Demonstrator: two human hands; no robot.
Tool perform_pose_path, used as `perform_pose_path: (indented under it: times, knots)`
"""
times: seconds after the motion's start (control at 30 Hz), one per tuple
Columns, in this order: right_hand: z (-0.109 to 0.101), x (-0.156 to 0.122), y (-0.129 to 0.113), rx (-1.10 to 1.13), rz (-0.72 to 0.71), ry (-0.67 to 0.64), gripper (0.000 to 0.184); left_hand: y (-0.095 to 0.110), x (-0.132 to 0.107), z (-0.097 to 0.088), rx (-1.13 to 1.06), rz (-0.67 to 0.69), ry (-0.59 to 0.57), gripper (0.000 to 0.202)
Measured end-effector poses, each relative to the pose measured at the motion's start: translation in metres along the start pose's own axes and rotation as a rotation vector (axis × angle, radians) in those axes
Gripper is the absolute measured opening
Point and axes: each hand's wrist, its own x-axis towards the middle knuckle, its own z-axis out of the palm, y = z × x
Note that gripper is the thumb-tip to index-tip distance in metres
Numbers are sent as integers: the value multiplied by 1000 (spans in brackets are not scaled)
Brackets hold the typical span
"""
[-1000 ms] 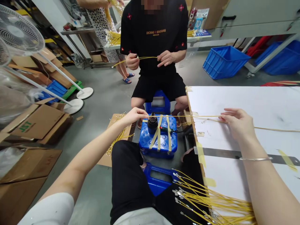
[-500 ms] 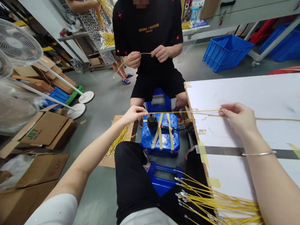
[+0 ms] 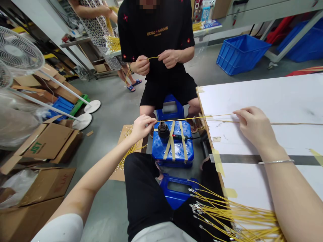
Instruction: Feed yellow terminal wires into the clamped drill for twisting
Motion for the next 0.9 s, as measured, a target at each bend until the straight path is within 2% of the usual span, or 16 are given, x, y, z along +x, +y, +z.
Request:
perform_pose_path:
  times: [0.2,0.33,0.5,0.63,0.9]
  knots:
    - [1,0,3,-124,-94,60,23,-9,-4,9,121,145,112,30]
    - [3,0,4,-229,-179,171,23,-15,-4,14,197,276,226,25]
    - [2,1,3,-283,-225,207,25,-16,-3,16,263,378,328,18]
    - [3,2,2,-286,-210,217,27,-14,-3,15,282,425,342,16]
    - [4,3,1,-242,-120,176,27,-13,-6,15,286,404,336,15]
